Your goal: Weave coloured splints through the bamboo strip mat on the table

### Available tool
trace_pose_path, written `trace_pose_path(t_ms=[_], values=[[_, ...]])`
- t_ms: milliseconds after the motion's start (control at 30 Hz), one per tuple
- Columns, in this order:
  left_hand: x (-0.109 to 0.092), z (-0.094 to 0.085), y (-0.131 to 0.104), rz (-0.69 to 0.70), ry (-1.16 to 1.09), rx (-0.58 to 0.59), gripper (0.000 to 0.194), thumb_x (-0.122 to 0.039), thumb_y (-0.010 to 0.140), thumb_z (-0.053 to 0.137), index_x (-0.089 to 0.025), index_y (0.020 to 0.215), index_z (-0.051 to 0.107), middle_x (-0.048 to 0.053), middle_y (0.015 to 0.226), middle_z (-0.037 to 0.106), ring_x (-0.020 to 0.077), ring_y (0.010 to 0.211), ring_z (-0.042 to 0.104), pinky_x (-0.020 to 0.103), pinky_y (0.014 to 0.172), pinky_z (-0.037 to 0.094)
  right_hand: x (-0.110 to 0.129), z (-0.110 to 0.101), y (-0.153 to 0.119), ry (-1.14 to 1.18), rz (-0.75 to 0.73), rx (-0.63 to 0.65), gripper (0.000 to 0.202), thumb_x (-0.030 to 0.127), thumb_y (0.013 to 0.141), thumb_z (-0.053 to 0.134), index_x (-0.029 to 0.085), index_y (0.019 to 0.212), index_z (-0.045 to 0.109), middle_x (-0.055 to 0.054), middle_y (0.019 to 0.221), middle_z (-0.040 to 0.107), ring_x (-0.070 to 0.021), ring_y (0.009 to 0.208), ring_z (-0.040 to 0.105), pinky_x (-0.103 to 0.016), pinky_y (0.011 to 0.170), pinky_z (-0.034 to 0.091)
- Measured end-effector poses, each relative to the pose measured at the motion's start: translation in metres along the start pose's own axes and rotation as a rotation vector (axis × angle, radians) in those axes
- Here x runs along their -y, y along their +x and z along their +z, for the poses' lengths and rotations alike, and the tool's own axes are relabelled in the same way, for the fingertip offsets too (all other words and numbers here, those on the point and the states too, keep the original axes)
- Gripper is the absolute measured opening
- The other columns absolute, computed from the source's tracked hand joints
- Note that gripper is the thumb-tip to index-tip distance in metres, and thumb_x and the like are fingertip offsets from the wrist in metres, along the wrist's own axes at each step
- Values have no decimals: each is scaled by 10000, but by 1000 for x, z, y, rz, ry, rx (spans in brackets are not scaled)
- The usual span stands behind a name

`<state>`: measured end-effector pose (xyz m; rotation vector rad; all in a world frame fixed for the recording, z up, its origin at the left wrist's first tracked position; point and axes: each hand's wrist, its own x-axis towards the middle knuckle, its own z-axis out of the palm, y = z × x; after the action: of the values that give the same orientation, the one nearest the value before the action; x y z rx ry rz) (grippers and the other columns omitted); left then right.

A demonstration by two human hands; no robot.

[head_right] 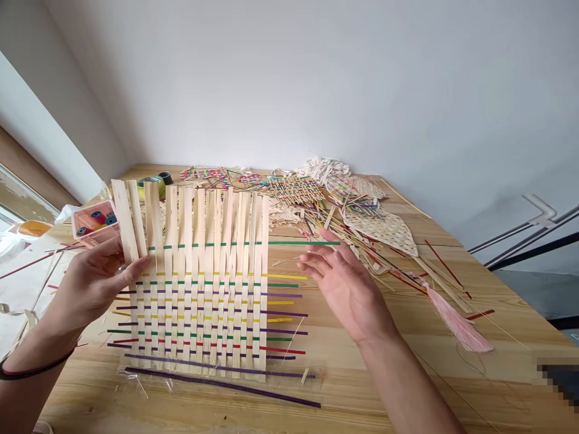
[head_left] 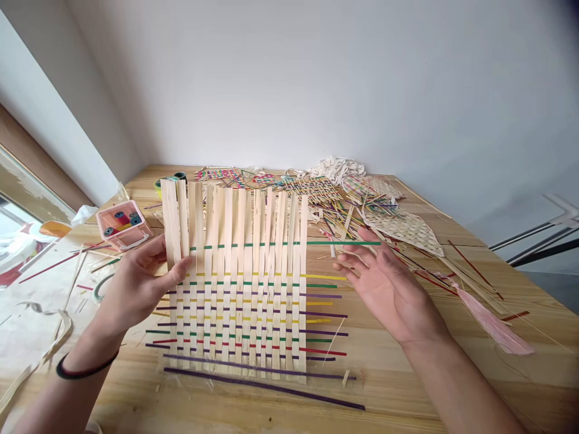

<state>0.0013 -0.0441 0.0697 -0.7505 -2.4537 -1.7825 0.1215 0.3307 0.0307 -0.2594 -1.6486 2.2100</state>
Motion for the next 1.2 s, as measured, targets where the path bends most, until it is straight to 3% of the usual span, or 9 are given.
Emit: trace_pose_path(t_ms=[133,433,567,700,1000,1200], values=[[-4,0,-1,-6,3,1,171,-439,895,798,-290,978,785,38,973,750,239,941,667,350,837,565,-1,-9,3,7,-31,-71,203,561,825,842,378,904,803,-2,951,770,-229,957,702,-452,1054,555],[-5,1,-1,2,-55,-32,209,-413,863,831,-292,1022,769,40,828,687,285,1068,679,380,888,588,-5,-4,1,-3,-16,-103,260,571,795,863,355,934,822,-21,940,788,-232,918,713,-436,971,597],[-5,1,-2,-8,-68,-34,212,-392,865,838,-284,1037,774,31,876,708,243,989,680,341,859,575,-5,-2,-1,36,26,-96,277,566,766,894,352,926,823,-9,933,794,-209,902,717,-385,928,613],[-9,0,-2,-49,-90,-79,222,-454,866,832,-249,925,769,35,857,711,205,816,657,299,702,556,-6,-2,-1,15,26,-98,285,574,765,896,346,917,818,-10,952,806,-208,879,725,-385,895,625],[-16,-7,-2,-162,-268,-77,217,-435,889,811,-229,900,742,-7,807,712,155,740,638,243,636,527,-14,-4,0,-4,87,-115,262,536,782,898,314,890,809,-7,952,807,-185,846,725,-329,813,624],[-16,-7,-1,-146,-274,-84,234,-429,877,820,-219,840,724,-17,755,665,129,698,597,225,612,511,-13,0,0,26,89,-127,275,512,746,934,297,866,811,-5,898,773,-159,810,693,-272,749,614]])
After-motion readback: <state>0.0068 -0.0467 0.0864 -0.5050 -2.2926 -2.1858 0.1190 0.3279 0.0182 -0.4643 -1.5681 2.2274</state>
